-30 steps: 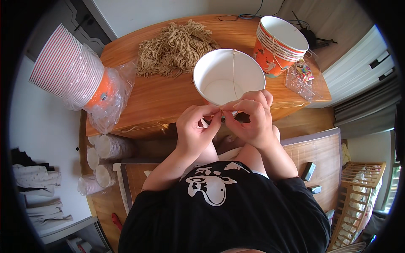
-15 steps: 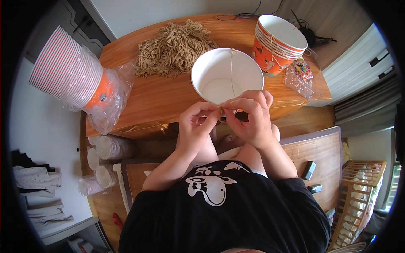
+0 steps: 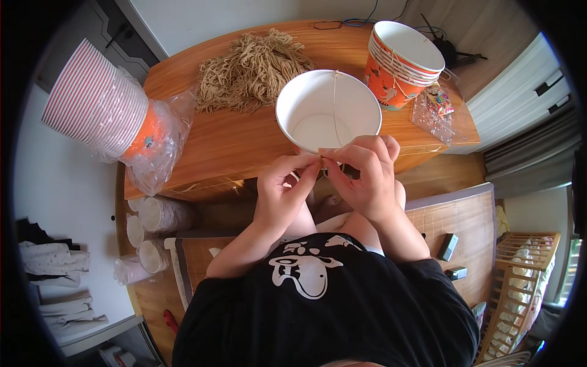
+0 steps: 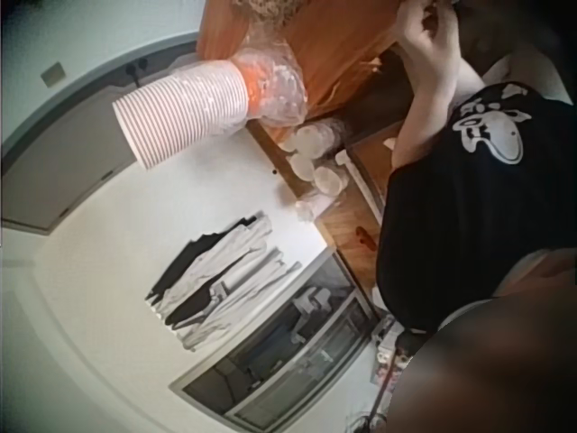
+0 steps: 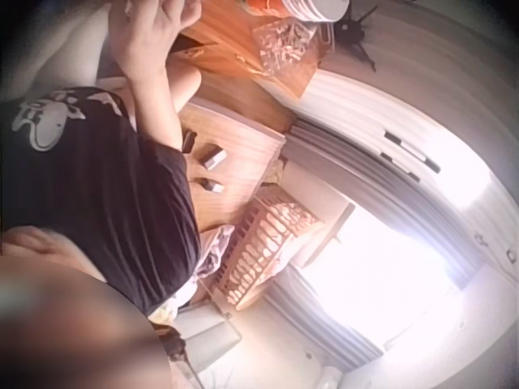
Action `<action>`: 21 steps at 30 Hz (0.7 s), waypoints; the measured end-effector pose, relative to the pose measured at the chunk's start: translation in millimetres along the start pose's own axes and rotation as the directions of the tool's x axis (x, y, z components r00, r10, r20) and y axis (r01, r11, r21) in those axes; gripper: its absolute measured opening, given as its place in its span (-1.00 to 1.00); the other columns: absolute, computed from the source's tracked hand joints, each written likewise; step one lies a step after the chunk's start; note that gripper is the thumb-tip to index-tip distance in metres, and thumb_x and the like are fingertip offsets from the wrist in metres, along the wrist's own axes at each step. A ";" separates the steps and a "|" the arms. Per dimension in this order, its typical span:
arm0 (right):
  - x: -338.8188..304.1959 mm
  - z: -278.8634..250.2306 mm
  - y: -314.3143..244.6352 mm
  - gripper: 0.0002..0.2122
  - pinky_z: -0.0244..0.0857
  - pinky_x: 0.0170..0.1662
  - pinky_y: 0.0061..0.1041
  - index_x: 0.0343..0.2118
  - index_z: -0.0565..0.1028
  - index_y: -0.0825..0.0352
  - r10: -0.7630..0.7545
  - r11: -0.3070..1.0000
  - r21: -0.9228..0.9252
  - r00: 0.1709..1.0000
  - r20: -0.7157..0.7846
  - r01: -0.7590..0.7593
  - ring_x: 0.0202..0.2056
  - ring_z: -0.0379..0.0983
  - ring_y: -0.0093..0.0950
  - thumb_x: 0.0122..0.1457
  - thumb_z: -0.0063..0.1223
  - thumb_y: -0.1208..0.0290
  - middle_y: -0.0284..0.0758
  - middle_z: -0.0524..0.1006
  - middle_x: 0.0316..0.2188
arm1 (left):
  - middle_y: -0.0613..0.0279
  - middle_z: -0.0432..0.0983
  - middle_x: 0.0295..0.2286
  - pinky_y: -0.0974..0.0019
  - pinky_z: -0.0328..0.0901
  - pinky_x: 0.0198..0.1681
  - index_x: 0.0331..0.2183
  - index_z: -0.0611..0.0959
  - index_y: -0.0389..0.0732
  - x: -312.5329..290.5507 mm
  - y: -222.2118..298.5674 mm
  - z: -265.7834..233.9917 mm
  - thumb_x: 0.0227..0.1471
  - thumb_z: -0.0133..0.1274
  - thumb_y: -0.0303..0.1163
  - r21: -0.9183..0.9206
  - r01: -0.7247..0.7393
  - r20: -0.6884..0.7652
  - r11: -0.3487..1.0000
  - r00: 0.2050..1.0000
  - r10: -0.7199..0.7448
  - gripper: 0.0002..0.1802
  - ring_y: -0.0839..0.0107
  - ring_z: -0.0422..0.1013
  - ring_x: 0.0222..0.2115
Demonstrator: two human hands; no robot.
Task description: Attaching pre-cut string handles to paper buckets as part of a manufacturing or packaging process.
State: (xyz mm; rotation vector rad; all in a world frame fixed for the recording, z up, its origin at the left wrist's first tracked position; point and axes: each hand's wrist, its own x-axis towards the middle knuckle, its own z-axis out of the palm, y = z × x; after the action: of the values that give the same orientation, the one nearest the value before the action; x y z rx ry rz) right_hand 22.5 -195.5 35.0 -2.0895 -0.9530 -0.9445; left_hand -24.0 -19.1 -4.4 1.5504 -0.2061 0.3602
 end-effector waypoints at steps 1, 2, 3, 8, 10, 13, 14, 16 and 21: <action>-2.9 2.8 1.2 -0.60 0.10 -0.07 -0.40 -0.17 0.52 0.12 -0.014 1.000 -0.007 0.998 -0.054 0.014 -0.28 0.44 -0.55 -0.11 0.43 0.52 -0.58 0.57 -0.38 | 0.28 0.66 -0.27 0.55 0.32 -0.43 -0.13 0.71 -0.30 1.0 2.5 -0.1 0.16 0.16 -0.56 -0.027 0.010 0.034 1.000 0.999 -0.009 -0.79 0.65 0.47 -0.36; -5.2 4.9 2.5 -0.59 0.08 -0.10 -0.40 -0.19 0.56 0.06 -0.028 1.000 -0.015 0.994 -0.107 0.027 -0.31 0.41 -0.56 -0.15 0.45 0.49 -0.59 0.49 -0.42 | 0.28 0.66 -0.27 0.55 0.32 -0.43 -0.13 0.71 -0.30 1.2 6.5 0.3 0.16 0.16 -0.56 -0.028 0.010 0.036 1.000 0.999 -0.009 -0.79 0.65 0.47 -0.36; -6.2 6.2 4.3 -0.59 0.08 -0.10 -0.40 -0.19 0.56 0.06 -0.027 1.000 -0.017 0.994 -0.107 0.026 -0.31 0.41 -0.56 -0.15 0.45 0.49 -0.59 0.49 -0.42 | 0.27 0.66 -0.29 0.55 0.31 -0.43 -0.12 0.70 -0.30 0.9 12.4 0.7 0.15 0.15 -0.56 -0.185 0.107 0.064 0.977 0.993 -0.096 -0.77 0.65 0.46 -0.37; -5.5 7.3 6.9 -0.56 0.07 -0.11 -0.40 -0.20 0.54 0.08 -0.107 0.991 -0.100 0.981 -0.162 0.092 -0.31 0.40 -0.57 -0.20 0.46 0.51 -0.62 0.52 -0.41 | 0.27 0.63 -0.34 0.56 0.29 -0.43 -0.13 0.71 -0.31 0.8 13.4 0.4 0.09 0.18 -0.59 -0.160 0.072 0.053 0.985 0.997 -0.064 -0.74 0.64 0.44 -0.40; -4.6 6.6 6.7 -0.56 0.07 -0.11 -0.39 -0.18 0.52 0.10 -0.123 0.989 -0.102 0.979 -0.162 0.108 -0.30 0.41 -0.56 -0.19 0.45 0.50 -0.62 0.56 -0.38 | 0.31 0.59 -0.37 0.59 0.27 -0.42 -0.15 0.71 -0.29 5.6 17.4 0.9 0.03 0.23 -0.62 0.234 -0.146 -0.091 0.961 0.981 0.171 -0.72 0.64 0.44 -0.40; -3.0 1.1 5.0 -0.54 0.08 -0.10 -0.38 -0.15 0.47 0.12 -0.154 0.983 -0.118 0.981 -0.121 0.139 -0.28 0.42 -0.54 -0.17 0.42 0.50 -0.62 0.61 -0.33 | 0.31 0.53 -0.43 0.51 0.34 -0.46 -0.18 0.72 -0.22 16.8 21.4 4.9 -0.06 0.31 -0.61 0.319 -0.232 -0.048 0.919 0.964 0.261 -0.68 0.56 0.49 -0.43; -2.5 -0.6 4.5 -0.53 0.08 -0.10 -0.37 -0.13 0.45 0.13 -0.167 0.979 -0.132 0.983 -0.082 0.155 -0.27 0.43 -0.54 -0.15 0.41 0.50 -0.62 0.62 -0.30 | 0.30 0.52 -0.44 0.48 0.37 -0.48 -0.18 0.72 -0.19 19.1 21.4 5.2 -0.08 0.33 -0.60 0.389 -0.278 0.032 0.878 0.957 0.288 -0.66 0.52 0.50 -0.44; -1.5 -0.3 6.2 -0.52 0.08 -0.10 -0.38 -0.12 0.44 0.14 -0.184 0.977 -0.129 0.977 -0.110 0.170 -0.27 0.43 -0.54 -0.15 0.40 0.49 -0.62 0.63 -0.29 | 0.28 0.53 -0.45 0.45 0.39 -0.48 -0.22 0.73 -0.18 23.5 20.6 6.3 -0.09 0.33 -0.58 0.415 -0.287 0.033 0.863 0.953 0.301 -0.70 0.48 0.52 -0.46; 1.8 -6.4 5.1 -0.53 0.08 -0.10 -0.38 -0.12 0.43 0.15 -0.201 0.975 -0.122 0.971 -0.133 0.185 -0.27 0.43 -0.52 -0.13 0.37 0.53 -0.60 0.63 -0.29 | 0.28 0.56 -0.50 0.37 0.44 -0.49 -0.36 0.76 -0.14 26.1 22.0 8.2 -0.11 0.36 -0.51 0.516 -0.286 0.035 0.808 0.949 0.314 -0.83 0.39 0.55 -0.53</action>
State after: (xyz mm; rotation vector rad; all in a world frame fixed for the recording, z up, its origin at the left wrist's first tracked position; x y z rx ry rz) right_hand 25.4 -202.6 38.6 -2.0106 -1.0643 -1.2557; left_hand -6.6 -25.1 25.5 2.0428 -0.3362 0.7554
